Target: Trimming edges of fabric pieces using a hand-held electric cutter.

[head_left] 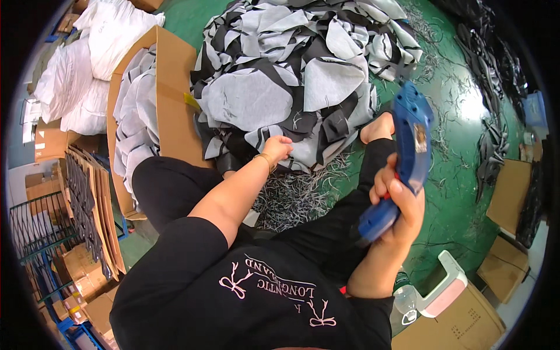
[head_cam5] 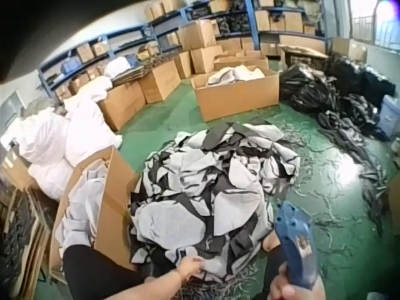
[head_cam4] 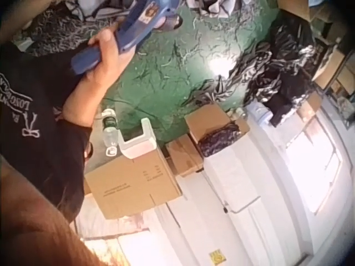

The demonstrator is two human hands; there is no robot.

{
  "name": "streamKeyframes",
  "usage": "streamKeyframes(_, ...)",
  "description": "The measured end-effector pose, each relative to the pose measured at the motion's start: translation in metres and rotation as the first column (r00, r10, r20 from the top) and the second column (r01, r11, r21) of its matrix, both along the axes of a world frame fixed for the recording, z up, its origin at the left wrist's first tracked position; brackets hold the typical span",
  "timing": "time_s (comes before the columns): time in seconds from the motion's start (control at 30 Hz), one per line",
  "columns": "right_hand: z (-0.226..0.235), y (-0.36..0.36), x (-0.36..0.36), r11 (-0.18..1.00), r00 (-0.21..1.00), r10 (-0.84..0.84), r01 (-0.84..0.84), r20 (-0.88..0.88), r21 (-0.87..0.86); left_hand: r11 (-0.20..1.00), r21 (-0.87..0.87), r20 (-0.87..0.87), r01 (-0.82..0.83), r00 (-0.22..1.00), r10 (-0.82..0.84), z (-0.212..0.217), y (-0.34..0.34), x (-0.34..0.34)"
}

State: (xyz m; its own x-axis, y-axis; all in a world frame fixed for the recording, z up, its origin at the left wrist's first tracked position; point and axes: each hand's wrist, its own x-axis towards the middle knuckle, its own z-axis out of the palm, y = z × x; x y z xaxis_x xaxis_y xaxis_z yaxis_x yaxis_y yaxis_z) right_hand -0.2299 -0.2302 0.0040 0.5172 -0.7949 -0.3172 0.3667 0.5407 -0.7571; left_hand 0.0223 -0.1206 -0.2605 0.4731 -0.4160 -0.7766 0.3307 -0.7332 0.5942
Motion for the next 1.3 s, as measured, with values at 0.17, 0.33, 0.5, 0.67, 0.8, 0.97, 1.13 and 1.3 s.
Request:
streamKeyframes(0.17, -0.006, 0.011, 0.008, 1.000, 1.000, 0.004, -0.004, -0.005, -0.004, 0.980, 0.024, -0.096, 0.197, 0.976, -0.194, 0.009, 0.020, -0.012)
streamKeyframes(0.33, -0.003, 0.006, 0.008, 0.999, 0.998, -0.036, 0.036, -0.056, -0.011, 0.802, -0.157, 0.382, 0.576, 0.784, -0.489, -0.045, 0.010, -0.044)
streamKeyframes(0.5, -0.002, -0.001, -0.004, 0.995, 0.994, -0.086, 0.089, -0.061, 0.039, 0.535, 0.191, 0.461, 0.823, 0.406, -0.789, -0.028, -0.043, -0.117)
streamKeyframes(0.67, 0.004, -0.008, 0.004, 0.996, 0.996, -0.023, 0.030, -0.083, 0.090, 0.389, 0.375, 0.360, 0.841, 0.255, -0.898, -0.075, -0.041, -0.091)
streamKeyframes(0.8, 0.002, -0.007, 0.005, 0.998, 0.996, -0.009, 0.014, -0.087, 0.058, 0.962, -0.160, 0.295, 0.221, 0.941, -0.168, -0.050, -0.031, -0.051)
streamKeyframes(0.97, -0.008, 0.001, 0.013, 0.999, 0.995, -0.010, 0.007, -0.104, -0.034, 0.782, -0.222, -0.382, -0.582, 0.790, 0.480, 0.030, -0.022, -0.013)
streamKeyframes(1.13, -0.022, 0.016, 0.018, 0.996, 0.988, 0.028, -0.040, -0.150, -0.076, 0.925, -0.247, -0.329, -0.288, 0.923, 0.199, 0.053, 0.029, 0.009)
streamKeyframes(1.3, -0.013, 0.024, -0.001, 0.998, 0.996, -0.032, 0.027, -0.082, -0.055, 0.967, -0.167, -0.302, -0.191, 0.944, 0.134, 0.059, 0.043, 0.000)
